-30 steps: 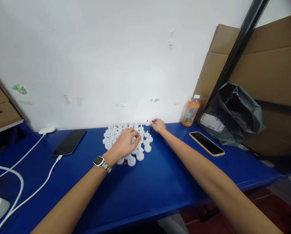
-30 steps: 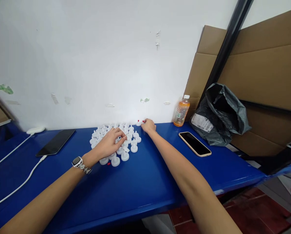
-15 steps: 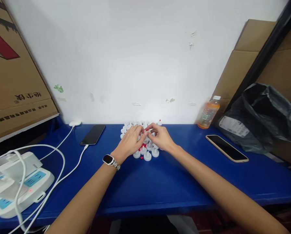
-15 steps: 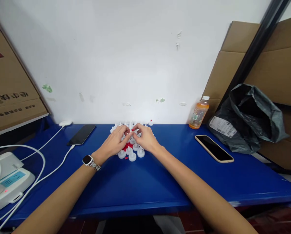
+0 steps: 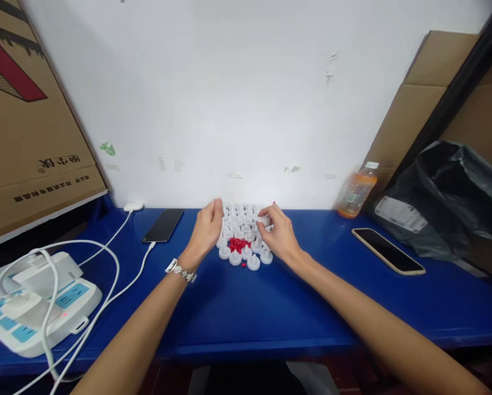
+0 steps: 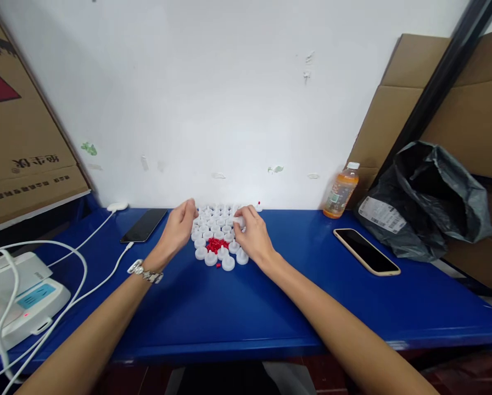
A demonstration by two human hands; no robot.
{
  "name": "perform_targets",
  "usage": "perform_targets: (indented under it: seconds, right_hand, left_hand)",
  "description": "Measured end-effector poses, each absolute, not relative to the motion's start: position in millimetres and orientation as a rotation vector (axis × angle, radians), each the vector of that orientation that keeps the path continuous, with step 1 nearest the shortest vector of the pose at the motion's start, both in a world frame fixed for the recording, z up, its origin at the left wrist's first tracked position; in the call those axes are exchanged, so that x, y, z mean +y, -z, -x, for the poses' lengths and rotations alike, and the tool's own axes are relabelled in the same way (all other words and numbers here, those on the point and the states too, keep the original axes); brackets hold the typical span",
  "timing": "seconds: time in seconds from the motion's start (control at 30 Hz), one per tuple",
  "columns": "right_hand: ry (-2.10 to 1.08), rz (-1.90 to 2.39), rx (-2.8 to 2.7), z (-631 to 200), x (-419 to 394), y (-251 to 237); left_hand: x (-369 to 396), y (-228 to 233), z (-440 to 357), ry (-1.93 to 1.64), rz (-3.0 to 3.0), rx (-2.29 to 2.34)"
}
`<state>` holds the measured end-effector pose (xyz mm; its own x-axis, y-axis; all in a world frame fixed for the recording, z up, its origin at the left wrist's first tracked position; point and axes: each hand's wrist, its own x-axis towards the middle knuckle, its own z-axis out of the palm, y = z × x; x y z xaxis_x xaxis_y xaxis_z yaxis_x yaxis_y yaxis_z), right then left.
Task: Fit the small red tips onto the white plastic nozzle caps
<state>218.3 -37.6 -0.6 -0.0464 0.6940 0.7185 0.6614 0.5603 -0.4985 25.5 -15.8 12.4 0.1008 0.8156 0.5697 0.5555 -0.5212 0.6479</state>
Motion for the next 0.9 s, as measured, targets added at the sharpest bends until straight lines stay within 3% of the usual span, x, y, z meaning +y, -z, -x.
perform_targets:
  seconds: [0.2,0.37,0.53,0.73,0.9]
  right_hand:
    - [-0.209,1.179,-1.626,-230.6,-25.9,4.9]
    - [-0.370,1.205,-1.603,-237.5,-19.7,4.4]
    - [-0.517,1.059,-1.824,-192.6,-7.3,-8.4]
    - [-0.641,1.002,-2.191,-132.0,20.1,-14.7]
    - [-0.525,1.049,-2.441,-124.6,26.5,-11.4]
  left_hand:
    - [-14.1,2.0,-15.2,-0.788,-2.591,1.211]
    - [-15.1,-3.4,-10.1,-0.891,-2.522,1.254]
    - [-14.7,-7.0,22.0,-1.039,-2.327,1.394]
    - [-9.7,5.6,55.5,-0.816,-2.239,1.629]
    - [-5.1,18.0,60.5,-0.589,-2.288,1.660]
